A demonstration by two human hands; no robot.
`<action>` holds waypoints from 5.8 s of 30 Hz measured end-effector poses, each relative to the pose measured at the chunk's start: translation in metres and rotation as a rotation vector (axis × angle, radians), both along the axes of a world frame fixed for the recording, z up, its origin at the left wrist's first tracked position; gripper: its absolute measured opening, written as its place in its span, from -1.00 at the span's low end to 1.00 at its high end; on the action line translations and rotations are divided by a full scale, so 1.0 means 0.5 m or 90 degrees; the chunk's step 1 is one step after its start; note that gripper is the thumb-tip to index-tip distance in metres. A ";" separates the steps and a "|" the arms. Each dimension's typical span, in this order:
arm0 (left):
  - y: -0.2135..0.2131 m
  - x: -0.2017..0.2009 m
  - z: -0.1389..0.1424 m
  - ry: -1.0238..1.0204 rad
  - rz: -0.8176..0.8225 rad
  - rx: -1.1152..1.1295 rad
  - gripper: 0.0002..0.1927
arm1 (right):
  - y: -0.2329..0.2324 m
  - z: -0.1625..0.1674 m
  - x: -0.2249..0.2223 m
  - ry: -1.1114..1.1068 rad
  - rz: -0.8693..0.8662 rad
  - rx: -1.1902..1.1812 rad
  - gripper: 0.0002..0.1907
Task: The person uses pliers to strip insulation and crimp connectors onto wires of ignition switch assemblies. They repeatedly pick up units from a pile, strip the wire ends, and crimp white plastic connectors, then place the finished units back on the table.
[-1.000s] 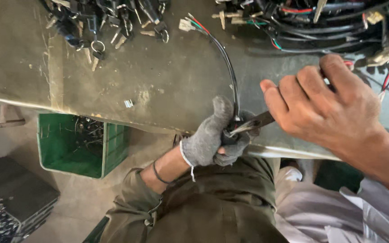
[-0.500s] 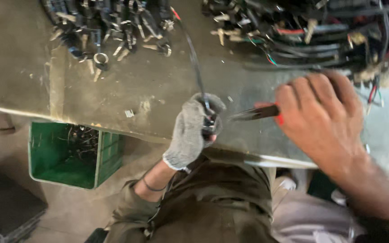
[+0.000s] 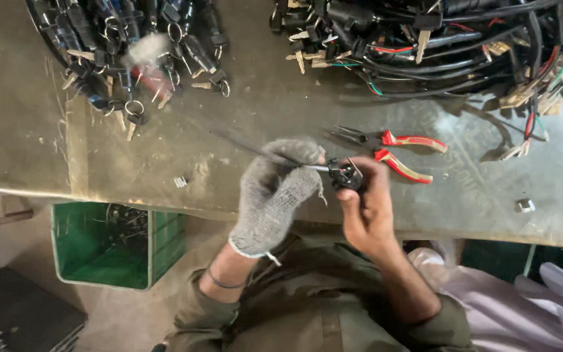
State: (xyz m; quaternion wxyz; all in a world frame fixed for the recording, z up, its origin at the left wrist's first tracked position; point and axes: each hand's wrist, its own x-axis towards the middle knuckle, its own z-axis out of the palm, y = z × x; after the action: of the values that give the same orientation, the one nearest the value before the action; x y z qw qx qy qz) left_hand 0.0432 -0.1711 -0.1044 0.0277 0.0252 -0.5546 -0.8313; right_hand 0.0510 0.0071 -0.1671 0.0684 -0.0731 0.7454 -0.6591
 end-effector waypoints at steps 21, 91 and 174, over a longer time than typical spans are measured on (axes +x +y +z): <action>0.012 0.029 -0.003 -0.008 0.039 -0.389 -0.52 | 0.013 0.045 -0.039 0.447 0.012 0.234 -0.41; -0.005 0.010 -0.062 -0.057 -0.054 -0.034 -0.77 | 0.151 0.018 -0.127 0.364 0.045 0.750 -0.44; -0.137 -0.152 -0.017 0.452 -0.070 -1.209 -0.55 | 0.065 0.067 -0.105 0.413 0.088 0.637 -0.27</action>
State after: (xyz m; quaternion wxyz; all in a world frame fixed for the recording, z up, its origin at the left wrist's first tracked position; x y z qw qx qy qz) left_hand -0.0327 -0.2396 -0.1129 0.1613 -0.2807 -0.9461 -0.0067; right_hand -0.0013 0.0395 -0.1336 -0.0938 -0.2773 0.9416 -0.1661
